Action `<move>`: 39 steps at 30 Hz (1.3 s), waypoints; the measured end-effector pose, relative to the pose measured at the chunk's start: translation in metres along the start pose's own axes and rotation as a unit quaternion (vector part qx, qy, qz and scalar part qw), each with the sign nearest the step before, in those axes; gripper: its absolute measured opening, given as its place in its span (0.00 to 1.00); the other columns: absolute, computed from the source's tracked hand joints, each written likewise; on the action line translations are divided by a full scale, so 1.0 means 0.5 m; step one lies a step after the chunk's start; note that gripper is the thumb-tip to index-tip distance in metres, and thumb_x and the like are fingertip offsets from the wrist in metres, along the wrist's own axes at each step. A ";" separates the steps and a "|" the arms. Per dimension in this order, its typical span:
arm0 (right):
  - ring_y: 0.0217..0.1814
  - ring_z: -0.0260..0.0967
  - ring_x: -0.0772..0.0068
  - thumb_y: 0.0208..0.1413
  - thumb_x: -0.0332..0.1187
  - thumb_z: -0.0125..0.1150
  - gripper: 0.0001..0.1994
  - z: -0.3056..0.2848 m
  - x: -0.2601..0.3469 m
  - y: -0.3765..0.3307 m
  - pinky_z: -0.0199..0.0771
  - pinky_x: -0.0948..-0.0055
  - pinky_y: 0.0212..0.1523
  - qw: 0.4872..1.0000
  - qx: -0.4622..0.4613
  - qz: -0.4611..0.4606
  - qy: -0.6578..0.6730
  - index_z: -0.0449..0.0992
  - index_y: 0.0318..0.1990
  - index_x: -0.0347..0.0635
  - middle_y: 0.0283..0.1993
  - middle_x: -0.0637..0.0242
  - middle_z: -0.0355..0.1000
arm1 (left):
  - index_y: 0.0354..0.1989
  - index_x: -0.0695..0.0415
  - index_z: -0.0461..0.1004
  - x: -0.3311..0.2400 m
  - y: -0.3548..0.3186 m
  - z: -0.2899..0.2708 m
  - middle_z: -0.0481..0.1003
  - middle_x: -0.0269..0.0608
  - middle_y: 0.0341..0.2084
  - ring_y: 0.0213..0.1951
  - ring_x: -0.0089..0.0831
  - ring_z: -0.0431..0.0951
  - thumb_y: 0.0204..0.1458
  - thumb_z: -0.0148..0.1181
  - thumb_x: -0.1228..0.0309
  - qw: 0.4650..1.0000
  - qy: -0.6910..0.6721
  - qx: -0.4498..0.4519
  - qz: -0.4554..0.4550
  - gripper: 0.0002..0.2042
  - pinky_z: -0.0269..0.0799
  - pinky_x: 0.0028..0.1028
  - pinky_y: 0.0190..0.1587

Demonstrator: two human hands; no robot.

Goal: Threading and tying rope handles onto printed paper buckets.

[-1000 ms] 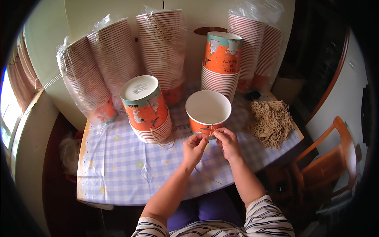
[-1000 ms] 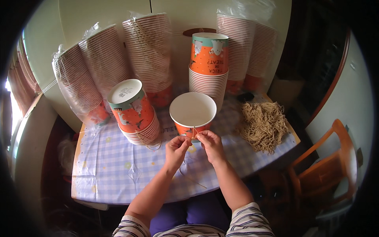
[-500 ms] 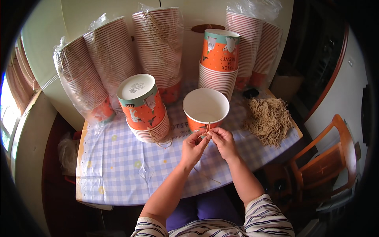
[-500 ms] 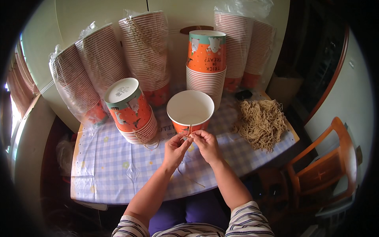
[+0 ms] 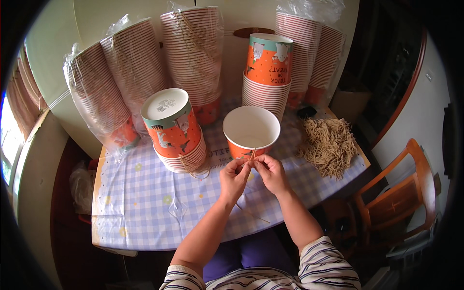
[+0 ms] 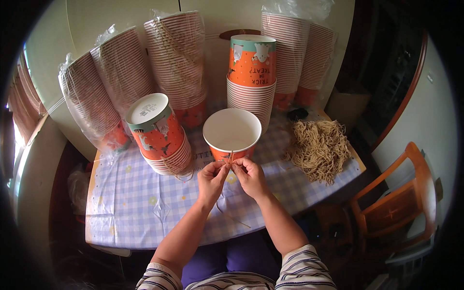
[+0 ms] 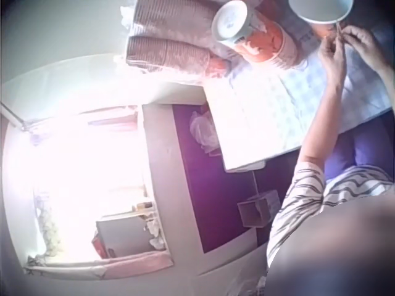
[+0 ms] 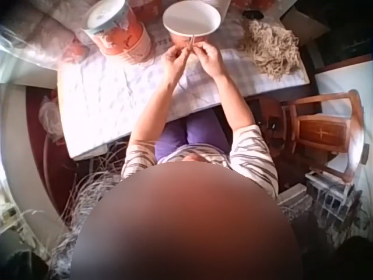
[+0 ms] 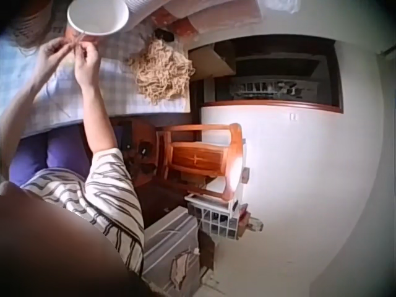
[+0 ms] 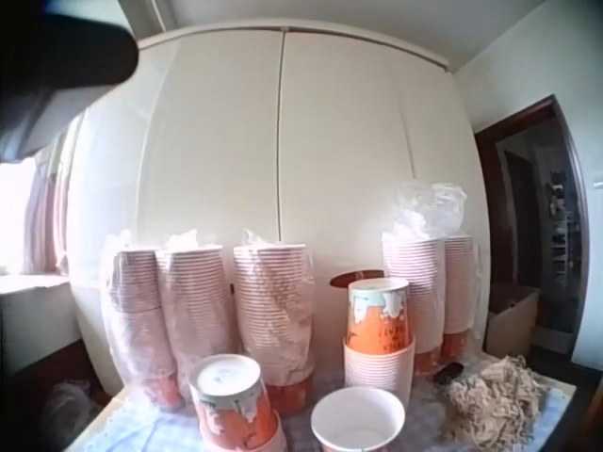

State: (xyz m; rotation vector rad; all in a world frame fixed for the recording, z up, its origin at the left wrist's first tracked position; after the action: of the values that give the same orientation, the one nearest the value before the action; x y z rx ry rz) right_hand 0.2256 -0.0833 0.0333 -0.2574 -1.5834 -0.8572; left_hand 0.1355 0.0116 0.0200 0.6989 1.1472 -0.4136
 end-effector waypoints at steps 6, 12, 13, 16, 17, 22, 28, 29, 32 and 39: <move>0.32 0.67 0.84 0.59 0.30 0.56 0.06 -0.015 0.010 -0.002 0.68 0.80 0.34 0.998 -0.033 -0.029 -0.052 0.73 0.35 0.35 0.30 0.71 0.73 | 0.33 0.66 0.74 0.000 -0.005 0.004 0.71 0.26 0.22 0.24 0.11 0.67 0.53 0.60 0.74 0.999 -0.031 0.005 -0.026 0.06 0.61 0.13 0.26; 0.31 0.67 0.83 0.58 0.31 0.56 0.07 -0.022 0.037 -0.005 0.68 0.79 0.33 0.991 -0.064 -0.049 -0.106 0.72 0.34 0.35 0.29 0.68 0.73 | 0.34 0.66 0.74 0.015 -0.005 0.005 0.72 0.27 0.23 0.25 0.12 0.68 0.53 0.60 0.74 0.998 -0.039 0.025 -0.038 0.07 0.63 0.13 0.28; 0.30 0.67 0.83 0.58 0.30 0.56 0.07 -0.023 0.041 -0.006 0.68 0.79 0.32 0.990 -0.069 -0.059 -0.110 0.72 0.34 0.36 0.29 0.68 0.73 | 0.34 0.66 0.74 0.014 -0.004 0.001 0.72 0.27 0.23 0.25 0.12 0.68 0.53 0.60 0.74 0.998 -0.038 0.025 -0.038 0.07 0.63 0.13 0.28; 0.29 0.67 0.80 0.58 0.30 0.56 0.06 -0.025 0.052 -0.007 0.68 0.78 0.31 0.985 -0.066 -0.073 -0.140 0.72 0.33 0.35 0.29 0.66 0.72 | 0.36 0.67 0.75 0.006 -0.003 0.006 0.74 0.28 0.25 0.27 0.13 0.69 0.54 0.59 0.72 0.995 -0.061 0.040 -0.060 0.08 0.65 0.14 0.30; 0.29 0.67 0.80 0.58 0.30 0.56 0.06 -0.024 0.056 -0.008 0.68 0.78 0.31 0.985 -0.067 -0.072 -0.140 0.72 0.33 0.35 0.29 0.66 0.72 | 0.37 0.67 0.75 -0.010 -0.003 0.013 0.74 0.29 0.26 0.28 0.13 0.69 0.54 0.59 0.72 0.995 -0.055 0.043 -0.077 0.09 0.65 0.14 0.31; 0.29 0.69 0.72 0.56 0.27 0.57 0.04 -0.007 0.091 -0.012 0.69 0.75 0.30 0.967 -0.062 -0.155 -0.195 0.71 0.33 0.35 0.30 0.62 0.70 | 0.37 0.65 0.76 0.000 0.005 0.026 0.73 0.29 0.23 0.25 0.13 0.66 0.54 0.60 0.70 0.995 -0.036 0.055 -0.072 0.09 0.60 0.15 0.26; 0.30 0.69 0.71 0.56 0.26 0.57 0.04 -0.016 0.102 -0.013 0.69 0.74 0.31 0.965 -0.084 -0.151 -0.199 0.71 0.33 0.35 0.30 0.62 0.70 | 0.33 0.64 0.76 0.011 0.005 0.018 0.72 0.28 0.23 0.25 0.13 0.66 0.55 0.60 0.70 0.996 -0.003 0.064 -0.061 0.08 0.61 0.15 0.27; 0.30 0.69 0.71 0.56 0.26 0.57 0.04 -0.017 0.102 -0.013 0.69 0.74 0.31 0.965 -0.085 -0.151 -0.199 0.71 0.33 0.35 0.30 0.62 0.70 | 0.33 0.64 0.76 0.012 0.003 0.017 0.72 0.28 0.23 0.25 0.13 0.66 0.55 0.59 0.70 0.996 -0.005 0.060 -0.065 0.08 0.60 0.15 0.26; 0.29 0.69 0.71 0.56 0.27 0.57 0.04 -0.020 0.100 -0.014 0.69 0.74 0.30 0.964 -0.093 -0.146 -0.200 0.71 0.33 0.36 0.30 0.62 0.70 | 0.32 0.64 0.76 0.008 0.001 0.017 0.72 0.28 0.22 0.24 0.12 0.65 0.55 0.58 0.71 0.996 -0.016 0.051 -0.072 0.07 0.58 0.15 0.25; 0.27 0.66 0.76 0.57 0.30 0.57 0.06 -0.039 0.071 -0.010 0.66 0.76 0.28 0.970 -0.111 -0.108 -0.186 0.72 0.34 0.36 0.30 0.65 0.71 | 0.33 0.63 0.77 0.029 -0.005 0.017 0.72 0.31 0.20 0.19 0.13 0.61 0.55 0.56 0.70 0.987 -0.073 0.059 -0.133 0.08 0.54 0.16 0.22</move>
State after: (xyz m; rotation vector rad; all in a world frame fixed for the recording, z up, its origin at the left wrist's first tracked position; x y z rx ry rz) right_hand 0.2296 -0.1101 0.0637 -0.4305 -1.8882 -1.2134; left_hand 0.1454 0.0047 0.0080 0.6095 1.0853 -0.7517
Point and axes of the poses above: each hand's wrist, its own y-axis towards the middle knuckle, its own z-axis out of the palm, x = y × z, the point moved 10 cm from there along y, towards the middle knuckle
